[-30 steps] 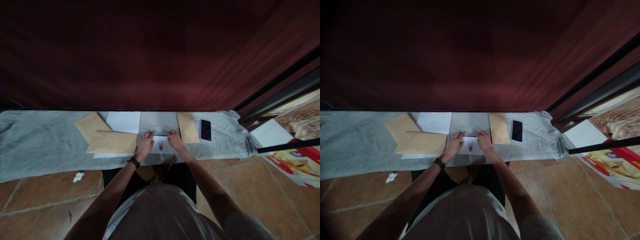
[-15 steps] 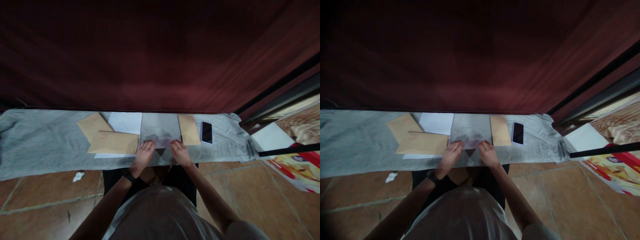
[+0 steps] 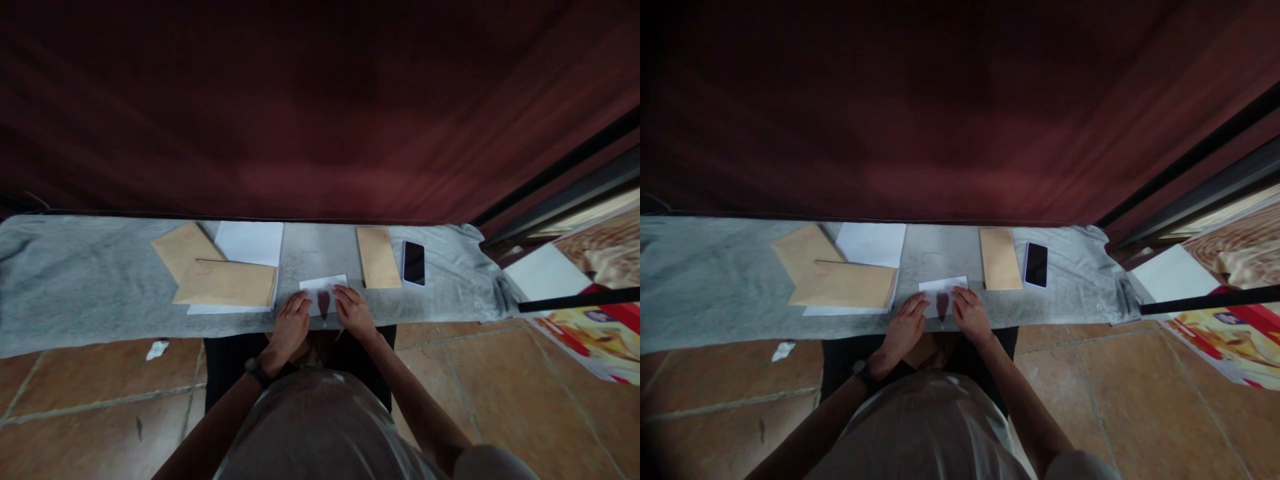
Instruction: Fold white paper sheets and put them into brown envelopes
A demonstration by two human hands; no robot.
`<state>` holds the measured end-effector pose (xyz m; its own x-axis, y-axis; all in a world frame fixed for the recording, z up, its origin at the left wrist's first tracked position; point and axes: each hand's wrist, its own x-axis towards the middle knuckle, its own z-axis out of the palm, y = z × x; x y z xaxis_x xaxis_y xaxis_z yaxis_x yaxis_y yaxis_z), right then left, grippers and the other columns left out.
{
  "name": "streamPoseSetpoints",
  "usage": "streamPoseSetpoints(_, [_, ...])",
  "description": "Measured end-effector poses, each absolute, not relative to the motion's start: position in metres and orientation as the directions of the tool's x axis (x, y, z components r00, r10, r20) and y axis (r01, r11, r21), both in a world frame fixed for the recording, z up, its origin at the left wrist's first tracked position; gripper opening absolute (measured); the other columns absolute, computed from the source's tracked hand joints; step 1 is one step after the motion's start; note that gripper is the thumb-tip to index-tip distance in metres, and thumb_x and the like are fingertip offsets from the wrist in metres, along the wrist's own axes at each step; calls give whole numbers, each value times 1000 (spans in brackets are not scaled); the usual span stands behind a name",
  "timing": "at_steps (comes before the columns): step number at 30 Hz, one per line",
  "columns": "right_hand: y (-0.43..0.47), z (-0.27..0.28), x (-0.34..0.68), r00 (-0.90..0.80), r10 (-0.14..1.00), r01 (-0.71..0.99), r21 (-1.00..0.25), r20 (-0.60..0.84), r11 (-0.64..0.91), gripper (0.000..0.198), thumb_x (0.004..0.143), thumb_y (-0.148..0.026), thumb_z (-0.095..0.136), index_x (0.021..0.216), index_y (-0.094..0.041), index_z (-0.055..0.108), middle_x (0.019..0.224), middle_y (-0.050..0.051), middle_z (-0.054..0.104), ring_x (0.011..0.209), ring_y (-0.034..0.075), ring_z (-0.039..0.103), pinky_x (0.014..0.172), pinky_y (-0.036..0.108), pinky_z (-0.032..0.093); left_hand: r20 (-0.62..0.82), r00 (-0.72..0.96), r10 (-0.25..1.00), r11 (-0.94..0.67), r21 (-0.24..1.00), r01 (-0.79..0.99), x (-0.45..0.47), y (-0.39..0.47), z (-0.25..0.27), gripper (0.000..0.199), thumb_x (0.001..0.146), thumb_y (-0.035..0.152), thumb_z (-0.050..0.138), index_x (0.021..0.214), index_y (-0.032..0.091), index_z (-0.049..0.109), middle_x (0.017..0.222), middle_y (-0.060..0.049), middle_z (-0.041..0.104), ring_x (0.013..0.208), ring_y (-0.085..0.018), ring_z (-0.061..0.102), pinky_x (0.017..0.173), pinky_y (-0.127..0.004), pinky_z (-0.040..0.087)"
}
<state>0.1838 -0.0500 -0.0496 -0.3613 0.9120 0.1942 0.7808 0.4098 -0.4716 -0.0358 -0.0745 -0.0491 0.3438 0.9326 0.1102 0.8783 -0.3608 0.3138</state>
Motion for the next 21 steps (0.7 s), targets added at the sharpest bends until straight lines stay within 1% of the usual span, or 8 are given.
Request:
streamPoseSetpoints(2, [-41,-51,174,-378,905,788,-446,194,425,40,103,-23,42,138,-17,60,146,11,58,137,22,51,118,43,41,138,334,932,-361,299,883,-24,-73,-49,50,96,14,38,145,18,50,155,-12,49,146,-24,42,121,-48,36])
streamPoseSetpoints(4, [-34,-55,166,-398,901,805,-406,173,433,42,105,-27,40,142,-16,57,151,11,53,142,22,46,120,44,37,130,332,934,-355,268,895,-11,-70,-51,52,99,23,38,151,13,43,159,-15,42,151,-27,34,123,-51,30])
streamPoseSetpoints(6, [-30,-61,159,-397,906,834,-353,148,423,44,106,-30,40,145,-16,54,156,11,48,146,23,41,121,47,33,99,328,939,-342,233,910,-3,-68,-54,55,100,33,41,151,12,43,160,-18,40,152,-30,29,124,-54,25])
streamPoseSetpoints(9, [-30,-70,157,-357,925,877,-292,133,381,46,106,-33,42,148,-18,50,159,11,43,149,26,35,122,49,29,76,351,933,-360,191,913,-4,-66,-59,58,101,40,43,152,13,44,160,-17,39,153,-30,28,125,-55,22])
streamPoseSetpoints(12, [-28,-74,161,-332,934,892,-278,133,357,46,106,-33,43,149,-18,49,159,11,43,148,27,35,121,50,27,73,418,905,-425,175,888,-16,-64,-61,59,100,42,49,151,12,44,160,-17,39,153,-29,29,125,-51,24])
streamPoseSetpoints(16, [-16,-67,166,-337,933,881,-307,125,360,43,105,-29,43,146,-17,51,151,12,52,143,27,42,121,51,25,50,508,860,-508,181,842,-32,-58,-59,56,99,39,53,148,14,48,159,-16,42,151,-27,34,124,-48,28])
streamPoseSetpoints(21, [-6,-59,168,-336,936,881,-317,104,351,40,104,-24,42,140,-16,56,141,14,58,136,24,48,122,46,27,50,502,864,-501,187,845,-40,-59,-56,51,101,34,48,147,13,49,158,-16,43,149,-27,37,123,-46,32])
